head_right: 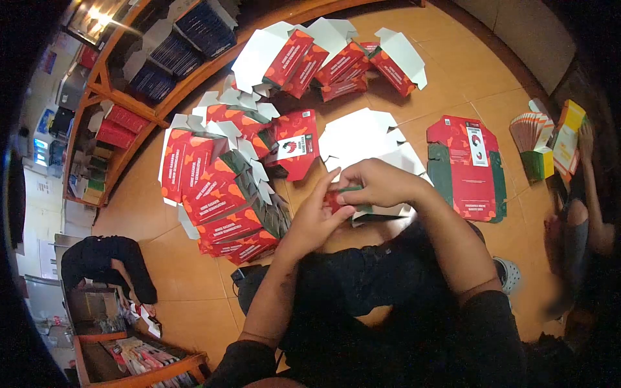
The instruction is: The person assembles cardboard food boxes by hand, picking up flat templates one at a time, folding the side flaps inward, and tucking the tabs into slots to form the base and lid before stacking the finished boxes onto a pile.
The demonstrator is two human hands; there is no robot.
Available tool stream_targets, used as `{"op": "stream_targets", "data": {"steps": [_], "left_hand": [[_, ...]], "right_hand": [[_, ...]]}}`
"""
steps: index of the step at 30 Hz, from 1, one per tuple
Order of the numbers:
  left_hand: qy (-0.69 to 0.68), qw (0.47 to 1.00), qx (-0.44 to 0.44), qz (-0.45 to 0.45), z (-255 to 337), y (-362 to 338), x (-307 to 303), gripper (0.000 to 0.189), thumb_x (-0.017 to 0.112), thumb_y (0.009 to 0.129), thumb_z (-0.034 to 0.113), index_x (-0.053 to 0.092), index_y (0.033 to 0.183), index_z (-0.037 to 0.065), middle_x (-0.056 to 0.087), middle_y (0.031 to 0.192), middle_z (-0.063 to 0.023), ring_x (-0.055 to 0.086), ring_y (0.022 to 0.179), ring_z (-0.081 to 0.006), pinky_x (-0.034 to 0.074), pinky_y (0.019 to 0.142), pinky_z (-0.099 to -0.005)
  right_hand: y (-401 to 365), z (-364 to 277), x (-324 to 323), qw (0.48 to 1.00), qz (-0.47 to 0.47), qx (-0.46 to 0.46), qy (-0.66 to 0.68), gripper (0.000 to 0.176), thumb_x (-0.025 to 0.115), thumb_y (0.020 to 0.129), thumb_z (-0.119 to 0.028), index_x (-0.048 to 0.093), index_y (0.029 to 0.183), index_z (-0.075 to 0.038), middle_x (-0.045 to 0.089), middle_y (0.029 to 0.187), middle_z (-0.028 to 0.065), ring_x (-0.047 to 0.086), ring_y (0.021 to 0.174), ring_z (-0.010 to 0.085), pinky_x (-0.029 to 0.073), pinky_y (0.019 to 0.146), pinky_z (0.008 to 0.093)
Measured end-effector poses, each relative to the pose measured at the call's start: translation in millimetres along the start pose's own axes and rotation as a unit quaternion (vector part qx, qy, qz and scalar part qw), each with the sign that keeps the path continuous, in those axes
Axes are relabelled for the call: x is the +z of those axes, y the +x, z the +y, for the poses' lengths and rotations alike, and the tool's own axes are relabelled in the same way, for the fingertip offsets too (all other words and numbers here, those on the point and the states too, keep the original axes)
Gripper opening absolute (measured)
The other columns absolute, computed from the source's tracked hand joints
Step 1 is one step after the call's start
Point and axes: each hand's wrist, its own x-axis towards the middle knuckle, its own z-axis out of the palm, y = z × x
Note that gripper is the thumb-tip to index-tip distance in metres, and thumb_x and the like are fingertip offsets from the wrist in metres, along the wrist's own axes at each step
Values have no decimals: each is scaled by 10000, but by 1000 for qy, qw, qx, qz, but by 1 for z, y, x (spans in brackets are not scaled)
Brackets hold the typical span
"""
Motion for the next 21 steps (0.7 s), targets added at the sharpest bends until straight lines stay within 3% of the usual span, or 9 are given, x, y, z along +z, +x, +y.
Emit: {"op": "stream_targets", "data": {"steps": [1,2,4,6,8,9,16,19,21], "left_hand": [[-35,999,-5,-29,-14,1,4,327,663,928,148,576,1220,28,653,833,-62,605,661,-65,525,565,-227],[-35,999,-6,-27,-26,3,0,327,663,928,148,576,1220,28,653,833,-62,605,661,-65,525,565,-227],[-135,969,-175,-111,-43,14,-16,270,647,943,155,568,1146,-4,642,806,-57,599,591,-83,553,536,-261],[-188,964,-172,-79,-47,18,-25,201,622,964,157,572,1069,-8,631,776,-44,589,542,-101,567,560,-266],[-291,935,-202,-20,-48,20,-33,246,628,963,177,567,1100,-18,612,806,-50,599,568,-97,589,612,-278],[-309,933,-184,-30,-51,20,-33,175,592,985,182,575,1047,19,616,848,-47,595,599,-112,606,659,-319],[-385,909,-137,-86,-57,16,-25,186,579,992,183,573,1080,19,596,857,-46,579,676,-128,608,731,-372],[-315,935,-138,-87,-55,17,-10,211,612,973,202,595,1041,3,604,805,-37,578,607,-118,573,616,-305],[64,997,-45,-7,-49,13,-2,253,651,944,248,623,981,-1,600,713,-35,555,510,-108,478,484,-260]], "right_hand": [[2,3,3,997,-10,19,69,293,713,866,-274,658,966,-4,672,833,93,598,797,138,480,739,320],[3,5,5,990,-19,37,136,316,702,870,-288,654,977,6,682,841,129,619,821,157,486,765,330],[-3,19,1,991,-23,15,129,300,701,877,-273,649,981,4,667,823,99,605,799,148,483,746,332],[-5,20,-8,992,-26,-6,121,284,700,884,-258,644,985,2,652,805,69,592,777,138,480,728,335],[-6,13,-22,991,-88,69,-78,269,684,893,-243,633,959,13,648,773,98,597,753,150,476,718,344],[-4,17,-18,991,-24,2,-135,246,668,899,-224,625,911,19,627,719,110,572,687,157,463,673,343],[-6,37,-37,992,-44,117,-10,284,603,954,-239,609,838,20,530,644,60,511,625,119,439,600,331],[0,34,-23,993,-51,85,-66,326,568,972,-273,604,842,23,547,645,102,523,615,173,449,634,352],[0,32,-13,989,-51,61,-125,333,562,972,-284,606,850,23,558,652,124,533,614,202,454,652,366]]}}
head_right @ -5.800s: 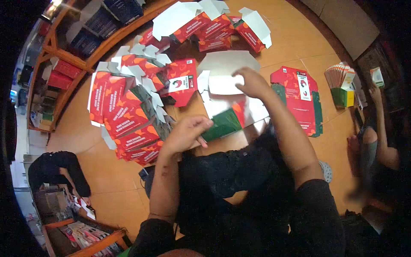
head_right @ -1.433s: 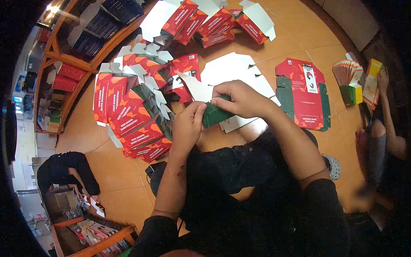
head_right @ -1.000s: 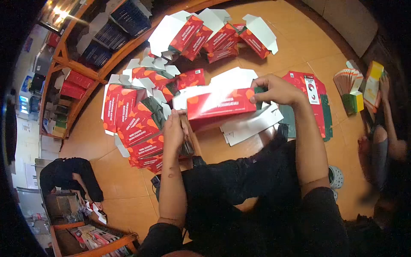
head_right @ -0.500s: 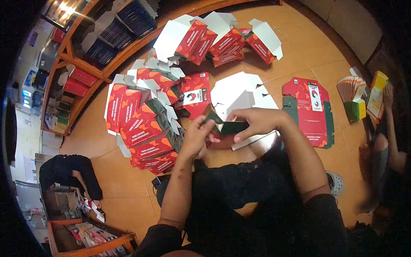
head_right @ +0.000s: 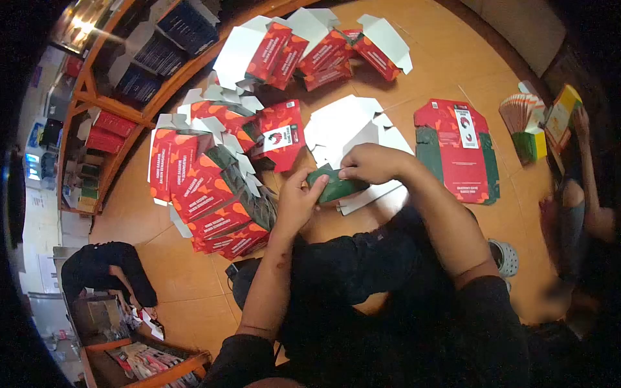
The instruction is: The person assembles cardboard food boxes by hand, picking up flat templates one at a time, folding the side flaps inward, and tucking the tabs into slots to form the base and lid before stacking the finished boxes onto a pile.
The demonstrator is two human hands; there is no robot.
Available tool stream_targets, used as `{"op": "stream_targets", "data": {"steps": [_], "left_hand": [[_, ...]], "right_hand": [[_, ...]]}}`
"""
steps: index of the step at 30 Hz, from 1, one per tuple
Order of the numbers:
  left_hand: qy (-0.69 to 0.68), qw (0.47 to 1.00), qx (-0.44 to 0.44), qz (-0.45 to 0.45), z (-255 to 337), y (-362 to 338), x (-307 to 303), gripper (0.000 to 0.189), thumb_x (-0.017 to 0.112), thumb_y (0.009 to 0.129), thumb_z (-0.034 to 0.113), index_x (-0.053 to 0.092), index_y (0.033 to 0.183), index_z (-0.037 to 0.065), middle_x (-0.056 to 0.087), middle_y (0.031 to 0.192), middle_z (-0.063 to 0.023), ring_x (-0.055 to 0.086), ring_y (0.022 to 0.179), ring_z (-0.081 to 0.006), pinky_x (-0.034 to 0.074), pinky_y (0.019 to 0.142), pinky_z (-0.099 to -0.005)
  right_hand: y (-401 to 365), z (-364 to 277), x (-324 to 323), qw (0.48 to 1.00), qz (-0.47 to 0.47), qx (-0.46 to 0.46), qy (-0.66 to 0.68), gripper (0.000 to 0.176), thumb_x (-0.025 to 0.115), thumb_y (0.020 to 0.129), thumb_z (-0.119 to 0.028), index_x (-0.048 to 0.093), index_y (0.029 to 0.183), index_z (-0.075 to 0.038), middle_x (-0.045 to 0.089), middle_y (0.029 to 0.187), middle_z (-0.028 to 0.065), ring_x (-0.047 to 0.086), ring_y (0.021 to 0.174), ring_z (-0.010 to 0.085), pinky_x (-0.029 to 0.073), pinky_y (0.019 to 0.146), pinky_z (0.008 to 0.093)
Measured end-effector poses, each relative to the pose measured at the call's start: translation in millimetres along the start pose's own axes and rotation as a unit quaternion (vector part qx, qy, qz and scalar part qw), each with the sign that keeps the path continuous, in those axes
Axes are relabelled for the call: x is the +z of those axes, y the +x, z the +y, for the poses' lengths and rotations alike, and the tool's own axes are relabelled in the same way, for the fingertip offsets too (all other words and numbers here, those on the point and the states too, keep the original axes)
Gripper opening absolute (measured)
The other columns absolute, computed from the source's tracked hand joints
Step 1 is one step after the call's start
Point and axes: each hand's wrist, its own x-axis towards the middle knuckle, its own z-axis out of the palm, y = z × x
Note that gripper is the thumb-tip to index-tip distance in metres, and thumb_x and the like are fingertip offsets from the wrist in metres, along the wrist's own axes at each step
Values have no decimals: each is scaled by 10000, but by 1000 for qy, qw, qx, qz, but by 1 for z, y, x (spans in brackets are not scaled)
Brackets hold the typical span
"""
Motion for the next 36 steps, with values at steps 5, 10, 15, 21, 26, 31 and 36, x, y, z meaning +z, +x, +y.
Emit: {"op": "stream_targets", "data": {"steps": [5,10,15,21,26,31,36], "left_hand": [[-5,984,-164,65,27,-1,-9,282,691,895,265,670,944,-12,605,695,-92,609,637,-149,477,573,-317],[138,974,164,79,10,-4,7,251,706,877,231,687,960,-4,650,704,-97,648,652,-166,484,594,-312],[101,986,73,111,12,-6,8,236,725,855,225,705,957,13,691,797,-133,664,684,-247,502,636,-332],[131,970,84,185,18,-8,10,210,719,854,239,714,926,42,684,791,-142,668,702,-302,513,651,-370],[158,975,100,116,23,-9,2,228,731,848,260,725,926,46,693,802,-147,678,707,-290,516,654,-360],[195,973,122,21,21,-13,5,230,693,880,283,728,941,65,698,825,-140,689,742,-291,521,671,-362],[184,978,91,24,21,-8,-4,224,691,885,269,712,903,47,670,745,-133,664,655,-263,504,628,-353]], "right_hand": [[2,-2,-3,999,-47,20,12,270,562,944,-239,652,926,14,644,791,212,628,759,343,468,737,433],[7,5,9,998,-31,-40,-36,246,563,937,-204,643,934,28,643,783,212,628,741,331,467,735,433],[3,-10,1,999,-50,-8,-9,204,569,938,-169,613,946,30,618,781,215,608,738,338,459,720,427],[4,-5,7,999,-30,-18,-9,208,574,931,-168,585,902,39,607,787,228,593,748,384,451,714,440],[2,-10,6,998,-22,-42,-29,206,580,932,-181,591,907,23,604,793,233,601,772,392,449,716,447],[-1,-20,6,996,-32,-53,-65,222,597,926,-211,611,891,8,619,817,234,606,804,410,450,723,461],[-12,-15,-1,995,9,-20,-95,205,619,903,-204,635,895,0,640,808,220,626,821,417,464,727,471]]}}
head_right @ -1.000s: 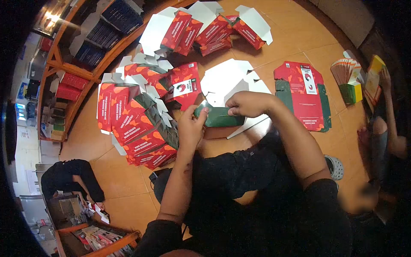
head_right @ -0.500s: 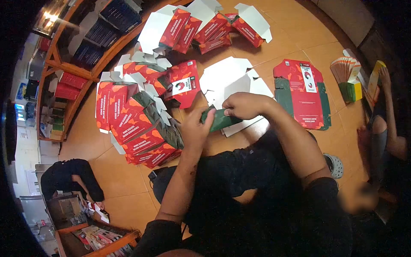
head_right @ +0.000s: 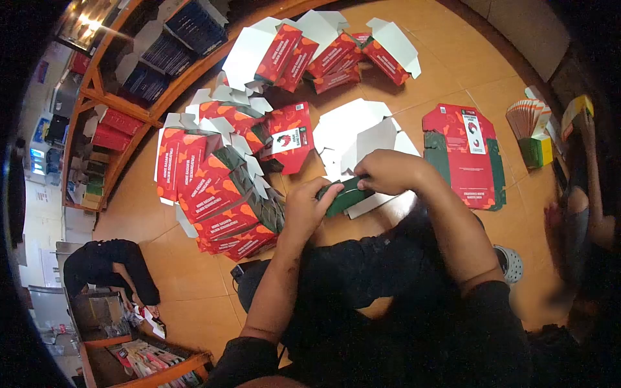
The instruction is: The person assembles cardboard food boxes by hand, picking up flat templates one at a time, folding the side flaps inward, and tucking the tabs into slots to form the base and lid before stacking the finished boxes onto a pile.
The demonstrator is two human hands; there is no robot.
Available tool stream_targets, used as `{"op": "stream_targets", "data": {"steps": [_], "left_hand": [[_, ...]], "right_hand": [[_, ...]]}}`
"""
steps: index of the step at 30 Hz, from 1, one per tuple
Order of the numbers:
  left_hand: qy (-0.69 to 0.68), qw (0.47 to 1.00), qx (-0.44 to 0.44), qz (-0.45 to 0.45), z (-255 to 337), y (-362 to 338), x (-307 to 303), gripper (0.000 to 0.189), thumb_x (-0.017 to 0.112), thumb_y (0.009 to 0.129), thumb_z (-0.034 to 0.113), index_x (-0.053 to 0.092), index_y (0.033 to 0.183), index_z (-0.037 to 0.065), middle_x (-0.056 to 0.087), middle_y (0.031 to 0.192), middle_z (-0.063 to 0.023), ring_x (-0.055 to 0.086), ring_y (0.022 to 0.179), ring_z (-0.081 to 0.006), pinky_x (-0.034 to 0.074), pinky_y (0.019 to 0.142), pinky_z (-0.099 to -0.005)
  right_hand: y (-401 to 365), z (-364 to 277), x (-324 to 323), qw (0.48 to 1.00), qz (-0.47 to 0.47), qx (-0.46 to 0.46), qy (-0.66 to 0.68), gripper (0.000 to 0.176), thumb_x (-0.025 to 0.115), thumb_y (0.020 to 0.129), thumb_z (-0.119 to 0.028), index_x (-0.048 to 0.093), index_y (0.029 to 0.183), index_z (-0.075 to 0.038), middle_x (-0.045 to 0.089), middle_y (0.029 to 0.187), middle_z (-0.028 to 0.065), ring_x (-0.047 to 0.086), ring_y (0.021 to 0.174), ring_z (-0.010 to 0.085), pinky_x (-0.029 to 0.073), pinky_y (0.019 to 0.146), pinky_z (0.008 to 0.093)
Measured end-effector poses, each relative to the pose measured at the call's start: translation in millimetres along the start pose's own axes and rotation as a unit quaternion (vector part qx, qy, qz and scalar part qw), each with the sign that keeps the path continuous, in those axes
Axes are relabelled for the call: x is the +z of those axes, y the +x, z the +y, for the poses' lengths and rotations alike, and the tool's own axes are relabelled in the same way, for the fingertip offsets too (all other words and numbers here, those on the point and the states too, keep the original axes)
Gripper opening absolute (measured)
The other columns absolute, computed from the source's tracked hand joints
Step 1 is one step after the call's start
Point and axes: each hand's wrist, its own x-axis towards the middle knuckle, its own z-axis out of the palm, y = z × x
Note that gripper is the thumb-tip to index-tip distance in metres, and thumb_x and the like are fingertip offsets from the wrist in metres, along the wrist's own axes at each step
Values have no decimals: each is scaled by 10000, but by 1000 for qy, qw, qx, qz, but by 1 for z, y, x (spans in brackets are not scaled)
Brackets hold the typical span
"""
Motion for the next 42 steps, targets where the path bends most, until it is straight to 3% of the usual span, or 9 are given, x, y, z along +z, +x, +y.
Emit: {"op": "stream_targets", "data": {"steps": [6,8,11,14,15,17,22,35,42], "left_hand": [[-188,978,-86,18,-11,3,1,289,688,903,299,681,883,11,615,603,-92,613,549,-229,472,549,-333],[-294,916,-243,-123,4,3,-15,310,686,918,283,666,858,-20,603,604,-40,606,557,-157,444,520,-293],[-284,932,-205,-97,19,3,-28,321,686,927,280,654,817,-20,587,643,-6,558,576,-77,405,501,-258],[-290,945,-142,59,6,-3,-23,267,703,912,211,634,779,-9,566,663,3,492,580,-47,375,501,-237],[-288,944,-146,60,6,-4,-26,267,703,912,211,634,779,-9,566,663,3,492,580,-47,375,501,-237],[-269,943,-33,192,9,-3,-35,237,708,897,134,609,740,-13,529,648,10,446,587,-45,355,507,-239],[-251,946,-21,205,8,-2,-40,245,695,888,89,574,700,-10,482,618,8,421,589,-58,339,521,-249],[-150,979,0,139,16,-1,-39,265,700,863,132,558,699,-21,487,603,-82,453,539,-154,371,530,-309],[-133,981,16,142,20,-1,-38,189,685,871,120,616,775,-26,535,649,-102,508,570,-187,405,554,-327]], "right_hand": [[-5,-4,-19,999,39,4,-9,157,632,878,-173,662,929,-27,661,834,192,642,844,389,483,743,452],[-4,-7,-14,998,56,1,-32,146,632,875,-166,664,923,-32,663,833,187,642,842,384,487,738,448],[-8,-21,-11,992,100,26,-73,116,631,880,-148,667,911,-42,673,844,170,650,841,362,495,741,429],[-12,-45,-23,850,522,-63,23,110,609,907,-156,655,889,-58,657,840,138,661,779,306,504,696,383],[-10,-41,-22,852,519,-64,27,110,609,907,-156,655,889,-58,657,840,138,661,779,306,504,696,383],[-10,-24,-20,677,692,-73,241,89,603,915,-121,661,896,-56,614,818,105,641,780,243,497,712,331],[7,-13,-7,861,487,-118,88,218,709,864,-153,725,1079,-120,529,1212,123,539,1128,248,470,885,338],[17,-27,6,892,422,-29,161,347,711,859,-217,642,1182,-109,416,1436,163,428,1329,343,362,1084,416],[14,-36,6,905,387,-45,169,313,716,855,-205,645,1117,-47,507,1343,130,596,1119,289,543,827,366]]}}
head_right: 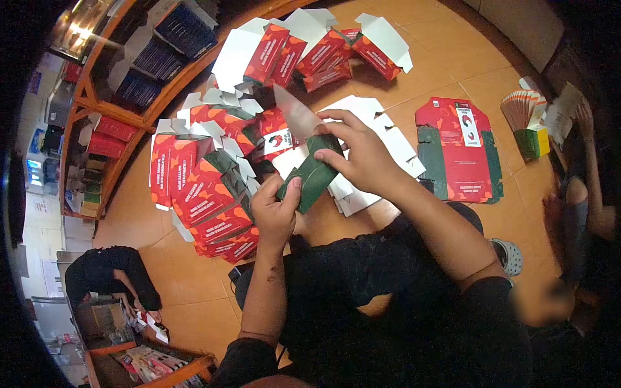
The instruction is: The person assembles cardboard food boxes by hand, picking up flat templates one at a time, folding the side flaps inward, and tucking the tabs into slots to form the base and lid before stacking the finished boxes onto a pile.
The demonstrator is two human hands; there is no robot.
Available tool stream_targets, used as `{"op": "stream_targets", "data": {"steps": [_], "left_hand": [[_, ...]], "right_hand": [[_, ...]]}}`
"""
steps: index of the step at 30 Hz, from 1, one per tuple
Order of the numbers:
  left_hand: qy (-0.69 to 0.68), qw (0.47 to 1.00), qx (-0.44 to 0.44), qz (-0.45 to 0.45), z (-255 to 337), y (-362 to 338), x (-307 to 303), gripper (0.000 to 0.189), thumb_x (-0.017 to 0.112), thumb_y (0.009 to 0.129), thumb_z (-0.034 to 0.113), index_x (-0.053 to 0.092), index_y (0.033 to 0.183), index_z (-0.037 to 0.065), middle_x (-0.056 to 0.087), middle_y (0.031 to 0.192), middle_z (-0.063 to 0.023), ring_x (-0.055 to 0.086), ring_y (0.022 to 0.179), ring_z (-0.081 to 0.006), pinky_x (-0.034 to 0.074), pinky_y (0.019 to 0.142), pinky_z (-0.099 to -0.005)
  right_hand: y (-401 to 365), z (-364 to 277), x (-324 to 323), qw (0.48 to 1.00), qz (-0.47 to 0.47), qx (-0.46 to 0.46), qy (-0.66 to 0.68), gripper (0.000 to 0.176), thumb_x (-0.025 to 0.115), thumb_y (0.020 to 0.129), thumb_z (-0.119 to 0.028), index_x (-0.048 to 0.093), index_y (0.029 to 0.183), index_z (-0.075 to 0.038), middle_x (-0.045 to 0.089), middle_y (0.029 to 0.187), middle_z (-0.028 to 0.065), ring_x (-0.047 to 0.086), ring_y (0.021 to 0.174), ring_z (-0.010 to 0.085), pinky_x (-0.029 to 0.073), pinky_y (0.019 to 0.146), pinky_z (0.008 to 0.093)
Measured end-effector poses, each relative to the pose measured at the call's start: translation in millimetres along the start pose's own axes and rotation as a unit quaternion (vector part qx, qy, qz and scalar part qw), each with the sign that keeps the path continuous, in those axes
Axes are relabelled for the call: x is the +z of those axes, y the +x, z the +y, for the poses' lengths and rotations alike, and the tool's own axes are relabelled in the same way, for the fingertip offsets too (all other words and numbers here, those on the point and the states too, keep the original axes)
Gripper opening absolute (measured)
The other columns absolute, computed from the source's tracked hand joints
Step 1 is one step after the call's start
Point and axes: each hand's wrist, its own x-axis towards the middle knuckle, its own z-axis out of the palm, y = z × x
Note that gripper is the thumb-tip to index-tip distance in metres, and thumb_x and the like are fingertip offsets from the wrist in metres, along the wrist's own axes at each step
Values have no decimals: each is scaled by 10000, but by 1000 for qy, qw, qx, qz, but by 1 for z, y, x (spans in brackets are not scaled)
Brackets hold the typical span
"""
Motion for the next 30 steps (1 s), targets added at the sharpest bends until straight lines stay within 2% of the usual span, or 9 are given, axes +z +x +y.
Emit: {"op": "stream_targets", "data": {"steps": [6,12,17,23,25,26,27,29,30], "left_hand": [[8,1000,10,-20,-1,0,-4,159,690,868,117,642,829,-29,553,674,-109,538,591,-199,422,567,-319],[20,999,4,-39,5,-2,-2,149,693,873,122,658,857,-22,583,714,-110,559,608,-208,433,579,-311],[12,999,30,-10,3,-3,-2,128,695,870,110,665,884,-14,600,746,-117,570,627,-226,442,593,-316],[38,997,62,1,1,-5,1,127,714,849,85,672,920,-12,640,835,-134,627,726,-248,478,646,-328],[92,995,40,-18,-1,-7,2,185,720,843,76,664,1002,-1,653,934,-148,639,746,-256,488,664,-317],[94,995,42,-15,0,-6,7,185,720,843,76,664,1002,-1,653,934,-148,639,746,-256,488,664,-317],[35,995,82,-42,2,-4,16,211,713,848,70,649,1038,3,647,969,-143,627,734,-240,487,663,-306],[-23,990,122,-66,5,-4,21,238,706,854,64,633,1073,6,641,1004,-137,614,722,-224,486,662,-294],[-6,996,86,-15,7,-5,22,247,694,861,58,623,1093,9,637,1039,-124,608,741,-210,488,667,-286]], "right_hand": [[1,0,-2,999,-29,-9,44,272,723,843,-171,653,1062,-25,538,1302,113,634,1046,256,571,771,339],[-3,-1,5,998,52,2,26,239,737,831,-179,649,1004,-39,549,1290,102,606,1079,266,542,802,352],[-4,6,7,997,-36,-37,58,189,731,831,-163,676,970,-48,566,1265,90,585,1101,270,472,912,382],[-5,8,11,987,-55,-124,-85,202,683,875,-165,690,1034,-41,574,1283,128,603,1100,262,487,932,373],[-6,-1,12,999,-14,17,23,269,648,906,-291,683,1030,-55,632,1179,151,627,987,304,489,885,381],[-4,-8,7,988,-23,144,53,294,652,902,-314,666,1019,-45,680,988,158,652,849,288,501,797,369],[-5,6,11,988,20,151,33,277,652,888,-295,662,980,-34,677,838,138,655,772,228,493,729,332],[0,25,5,978,61,194,43,240,644,874,-244,663,965,-22,673,803,129,641,742,175,489,701,309],[2,36,2,978,74,184,67,205,628,870,-210,662,946,-23,667,803,104,624,746,145,482,694,295]]}}
